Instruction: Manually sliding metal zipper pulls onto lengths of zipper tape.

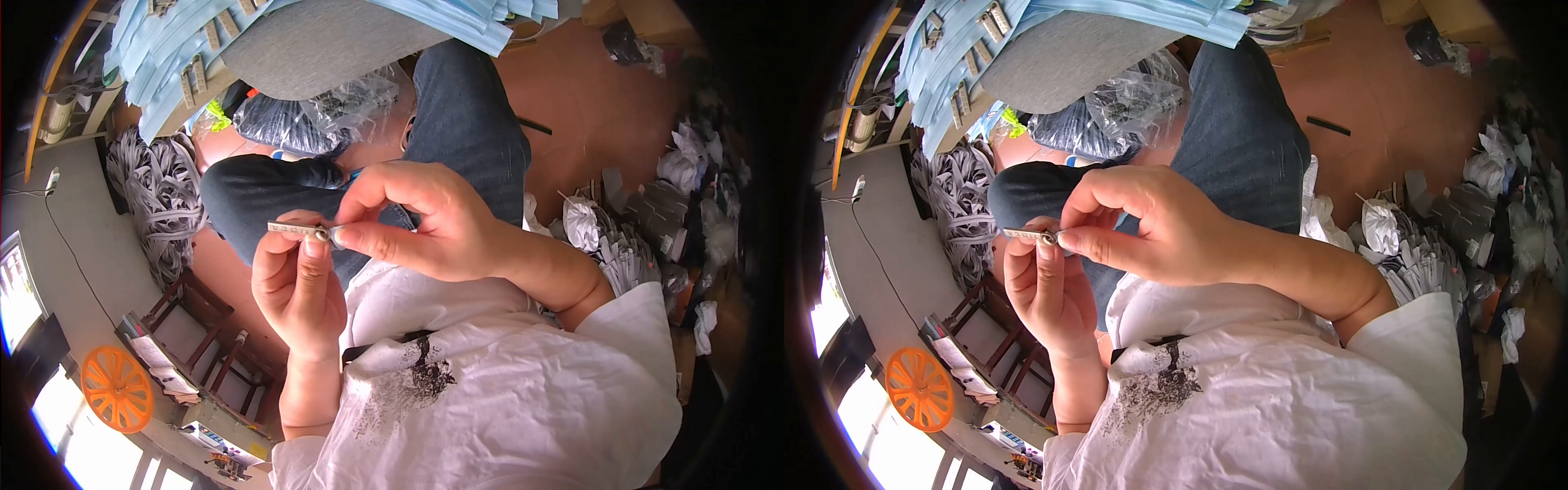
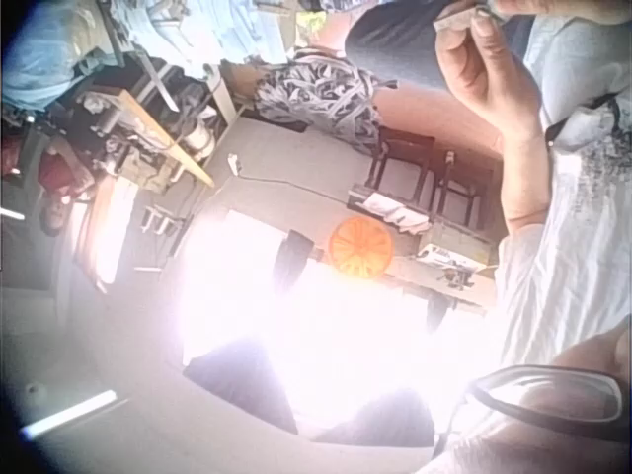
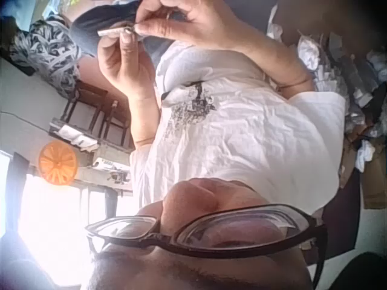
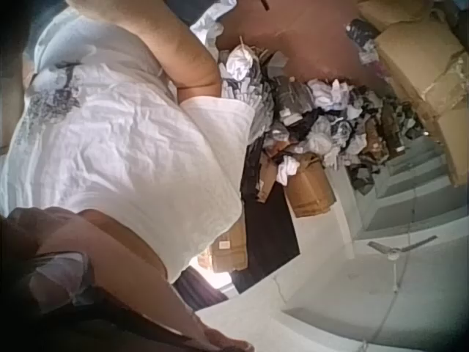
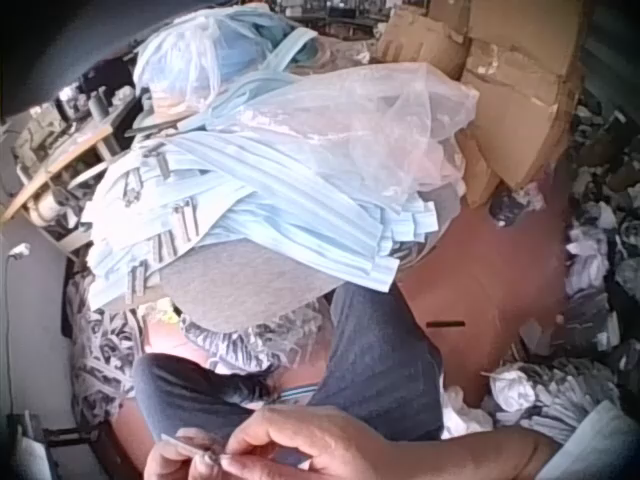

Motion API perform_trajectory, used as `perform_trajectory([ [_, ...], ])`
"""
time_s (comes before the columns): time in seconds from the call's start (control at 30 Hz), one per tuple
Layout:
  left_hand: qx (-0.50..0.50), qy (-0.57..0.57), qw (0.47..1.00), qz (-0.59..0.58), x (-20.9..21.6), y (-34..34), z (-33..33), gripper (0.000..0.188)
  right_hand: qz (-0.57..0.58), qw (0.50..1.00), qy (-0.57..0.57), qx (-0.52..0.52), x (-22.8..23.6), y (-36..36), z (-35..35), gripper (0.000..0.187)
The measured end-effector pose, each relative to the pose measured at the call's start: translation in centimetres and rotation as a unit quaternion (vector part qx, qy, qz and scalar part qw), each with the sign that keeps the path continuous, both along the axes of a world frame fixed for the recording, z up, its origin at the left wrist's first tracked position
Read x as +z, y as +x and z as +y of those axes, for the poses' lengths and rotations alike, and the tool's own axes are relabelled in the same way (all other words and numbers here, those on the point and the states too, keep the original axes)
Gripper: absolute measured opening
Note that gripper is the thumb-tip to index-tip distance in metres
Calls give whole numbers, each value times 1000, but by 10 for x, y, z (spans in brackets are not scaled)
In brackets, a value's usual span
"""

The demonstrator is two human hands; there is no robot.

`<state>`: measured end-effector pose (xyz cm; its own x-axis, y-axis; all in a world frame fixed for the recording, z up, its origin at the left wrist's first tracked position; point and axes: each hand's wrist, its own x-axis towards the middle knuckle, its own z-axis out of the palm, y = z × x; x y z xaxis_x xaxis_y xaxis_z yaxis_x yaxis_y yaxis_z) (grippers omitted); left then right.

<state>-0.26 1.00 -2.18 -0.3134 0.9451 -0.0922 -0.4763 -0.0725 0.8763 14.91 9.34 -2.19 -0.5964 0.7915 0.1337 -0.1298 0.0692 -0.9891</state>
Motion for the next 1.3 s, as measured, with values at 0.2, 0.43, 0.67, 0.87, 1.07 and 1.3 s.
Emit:
perform_trajectory([
  [0.2, 26, -12, 999, 18, -2, 2, -1, 9, -12, 999, 42, -32, -2, -5, -2, 9],
  [0.43, 26, 10, 996, 81, -8, 0, -2, 9, -40, 993, 107, -29, -4, -5, -1, 9],
  [0.67, -1, 35, 978, 204, -5, -3, 3, 8, -50, 989, 136, -16, -3, -4, 3, 10],
  [0.87, -14, 30, 972, 232, -2, -5, 4, 9, -39, 989, 137, -32, -3, -5, 2, 9],
  [1.07, -19, 54, 969, 241, -1, -6, 2, 11, -13, 989, 139, -39, -4, -3, 0, 13],
  [1.3, 38, 174, 925, 336, -1, -10, 3, 17, 44, 961, 269, -49, -7, 4, 0, 24],
])
